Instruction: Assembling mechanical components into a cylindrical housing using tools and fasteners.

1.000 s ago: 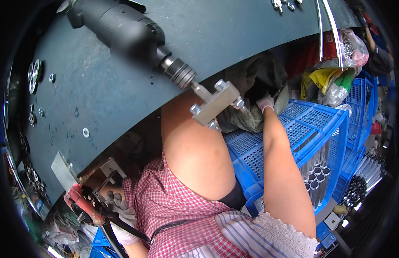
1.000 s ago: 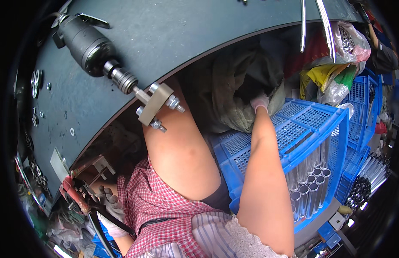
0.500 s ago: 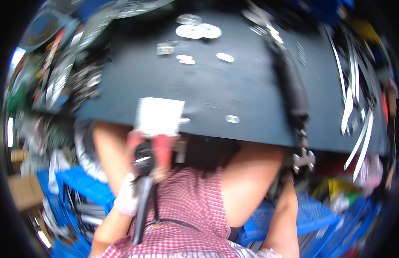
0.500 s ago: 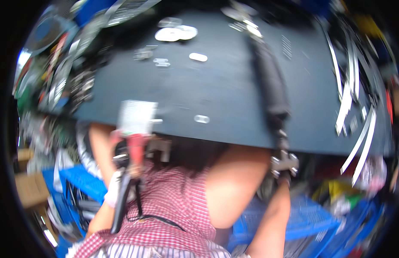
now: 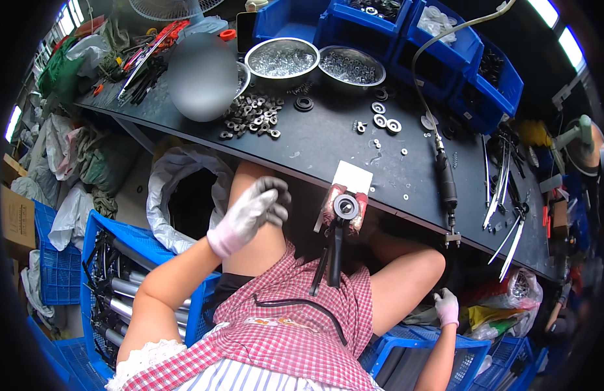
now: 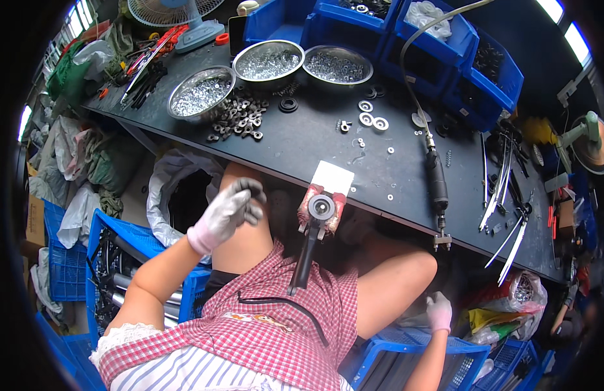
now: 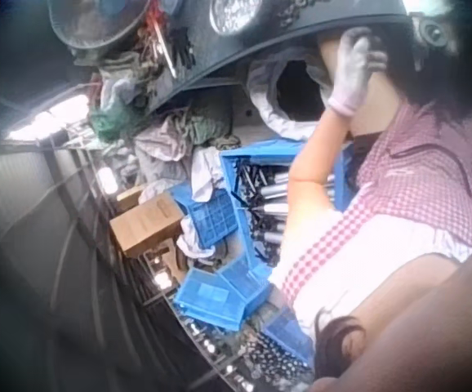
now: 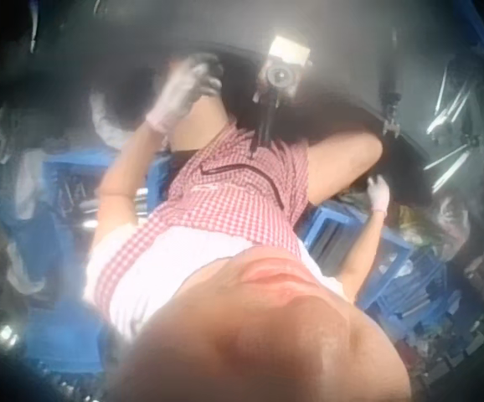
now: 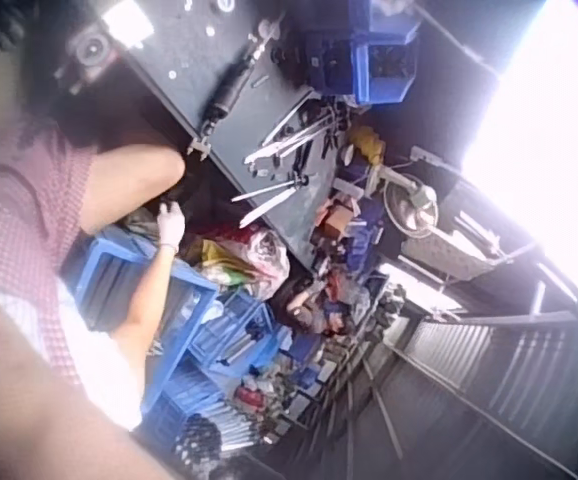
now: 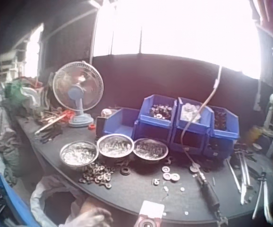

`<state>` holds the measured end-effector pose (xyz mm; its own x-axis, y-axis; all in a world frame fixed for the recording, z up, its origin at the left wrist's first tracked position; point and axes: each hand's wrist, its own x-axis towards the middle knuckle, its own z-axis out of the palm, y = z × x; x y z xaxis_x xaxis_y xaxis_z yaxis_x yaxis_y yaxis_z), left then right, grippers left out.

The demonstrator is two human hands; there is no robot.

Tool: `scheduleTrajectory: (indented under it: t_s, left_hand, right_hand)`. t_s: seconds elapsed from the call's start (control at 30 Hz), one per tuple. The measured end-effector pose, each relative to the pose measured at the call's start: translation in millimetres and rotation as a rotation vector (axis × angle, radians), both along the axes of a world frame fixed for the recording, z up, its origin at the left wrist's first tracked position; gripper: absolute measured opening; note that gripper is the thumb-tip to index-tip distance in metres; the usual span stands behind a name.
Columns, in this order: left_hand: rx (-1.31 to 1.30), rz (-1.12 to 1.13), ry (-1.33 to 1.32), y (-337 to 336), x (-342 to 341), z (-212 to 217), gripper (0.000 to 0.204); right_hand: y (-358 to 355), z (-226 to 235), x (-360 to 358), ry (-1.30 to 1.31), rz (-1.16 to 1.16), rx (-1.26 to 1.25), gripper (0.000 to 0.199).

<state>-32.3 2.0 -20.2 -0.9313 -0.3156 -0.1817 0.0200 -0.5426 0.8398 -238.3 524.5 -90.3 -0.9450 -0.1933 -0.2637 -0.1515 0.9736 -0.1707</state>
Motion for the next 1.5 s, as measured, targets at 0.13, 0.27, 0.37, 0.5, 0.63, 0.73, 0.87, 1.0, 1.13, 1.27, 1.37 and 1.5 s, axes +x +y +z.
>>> scheduleTrajectory:
  t_s: [0.13, 0.27, 0.37, 0.5, 0.63, 0.73, 0.87, 1.0, 1.13, 1.27, 1.37, 1.5]
  left_hand:
    - [-0.953, 0.17, 0.144, -57.2, -97.3, 44.9, 0.026]
    - [-1.954, -0.028, -0.131, -133.7, -206.1, 58.3, 0.026]
    - [-2.157, -0.234, -0.458, -142.0, -255.8, 40.2, 0.028]
    - [-2.266, -0.379, -0.707, -138.3, -281.7, 29.5, 0.026]
    - [-2.293, -0.465, -0.726, -127.1, -278.5, 40.3, 0.027]
    - [-2.36, -0.586, -0.711, -134.1, -280.8, 40.1, 0.026]
    - [-2.404, -0.603, -0.62, -136.0, -280.7, 37.5, 0.033]
    - [-2.412, -0.629, -0.33, -140.0, -264.0, 53.5, 0.035]
    - [-2.257, -0.603, -0.079, -134.4, -252.3, 67.9, 0.052]
    - [-2.016, -0.371, 0.086, -141.0, -242.0, 58.7, 0.057]
    - [-1.799, -0.309, 0.155, -138.7, -239.8, 45.0, 0.057]
    - [-1.713, -0.224, 0.189, -131.4, -234.9, 39.6, 0.068]
  right_hand:
    - [12.9, 15.6, 65.7, 0.079, -0.148, -0.026, 0.024]
    - [-0.5, -8.9, 95.8, 0.208, -0.27, -0.359, 0.018]
    - [-13.0, -12.7, 110.4, 0.358, -0.35, -0.25, 0.02]
    - [-12.2, -12.7, 113.1, 0.355, -0.396, -0.23, 0.021]
    - [-13.3, -9.8, 109.8, 0.271, -0.39, -0.28, 0.021]
    - [-9.9, -14.0, 109.7, 0.242, -0.377, -0.263, 0.021]
    - [-11.8, -18.0, 107.1, 0.301, -0.364, -0.296, 0.016]
    - [-18.6, -1.7, 104.2, 0.185, -0.391, -0.285, 0.02]
    - [-17.9, -2.9, 106.3, 0.201, -0.377, -0.288, 0.02]
    - [-20.6, 0.2, 104.9, 0.183, -0.365, -0.279, 0.022]
    - [-18.0, -2.9, 104.4, 0.193, -0.359, -0.266, 0.023]
    - [-23.9, 1.5, 100.5, 0.165, -0.36, -0.27, 0.024]
